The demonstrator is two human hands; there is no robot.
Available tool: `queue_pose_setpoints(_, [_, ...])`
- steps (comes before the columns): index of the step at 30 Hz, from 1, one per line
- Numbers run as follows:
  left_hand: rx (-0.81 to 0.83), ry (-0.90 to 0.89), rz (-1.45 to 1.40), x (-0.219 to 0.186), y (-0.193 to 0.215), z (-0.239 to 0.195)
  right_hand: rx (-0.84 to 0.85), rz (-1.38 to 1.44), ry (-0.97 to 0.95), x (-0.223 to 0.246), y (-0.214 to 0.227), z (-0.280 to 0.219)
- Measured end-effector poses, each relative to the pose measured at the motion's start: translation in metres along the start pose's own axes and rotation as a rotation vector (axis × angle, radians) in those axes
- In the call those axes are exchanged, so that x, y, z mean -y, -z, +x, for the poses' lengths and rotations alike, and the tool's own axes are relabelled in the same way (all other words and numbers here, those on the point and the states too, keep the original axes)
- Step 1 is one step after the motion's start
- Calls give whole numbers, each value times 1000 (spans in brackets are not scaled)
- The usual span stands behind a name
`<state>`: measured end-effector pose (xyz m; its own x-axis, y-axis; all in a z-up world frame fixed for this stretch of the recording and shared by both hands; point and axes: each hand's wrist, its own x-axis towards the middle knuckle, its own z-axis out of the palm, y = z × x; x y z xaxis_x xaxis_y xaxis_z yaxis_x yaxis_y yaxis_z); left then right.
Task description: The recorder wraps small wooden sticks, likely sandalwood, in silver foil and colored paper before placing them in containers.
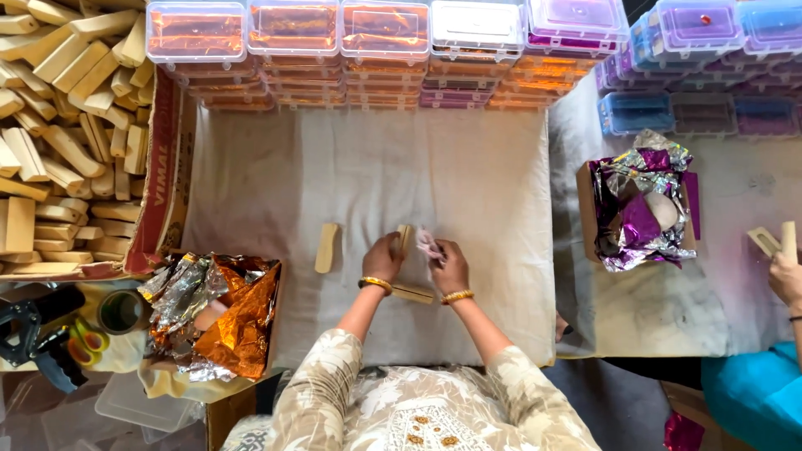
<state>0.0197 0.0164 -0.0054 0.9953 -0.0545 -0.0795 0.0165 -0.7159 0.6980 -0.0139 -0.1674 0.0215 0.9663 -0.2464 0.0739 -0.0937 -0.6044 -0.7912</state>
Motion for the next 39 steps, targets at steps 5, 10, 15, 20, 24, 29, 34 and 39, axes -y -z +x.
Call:
queue_pose_setpoints(5, [18,239,-172,-7,-9,-10,236,-21,-47,11,-52,46])
queue_pose_setpoints(10, [49,321,-235,-1,-12,-9,222,26,51,-18,-75,53])
queue_pose_setpoints(15, [47,313,-271,-21,10,-13,438,111,-150,0,-41,11])
queue_pose_setpoints(20, [36,245,-310,-5,-8,-13,435,78,14,-43,-60,27])
queue_pose_setpoints(24, [14,249,-301,-5,-8,-11,315,81,22,-24,-73,65])
queue_pose_setpoints(29, [-38,240,-286,-7,-6,-13,349,20,22,-14,-63,38])
queue_pose_setpoints(34, [21,320,-320,-9,2,-15,481,100,67,-5,-10,-5])
queue_pose_setpoints(39, [34,79,-163,-4,27,-16,279,259,-275,-36,19,-4])
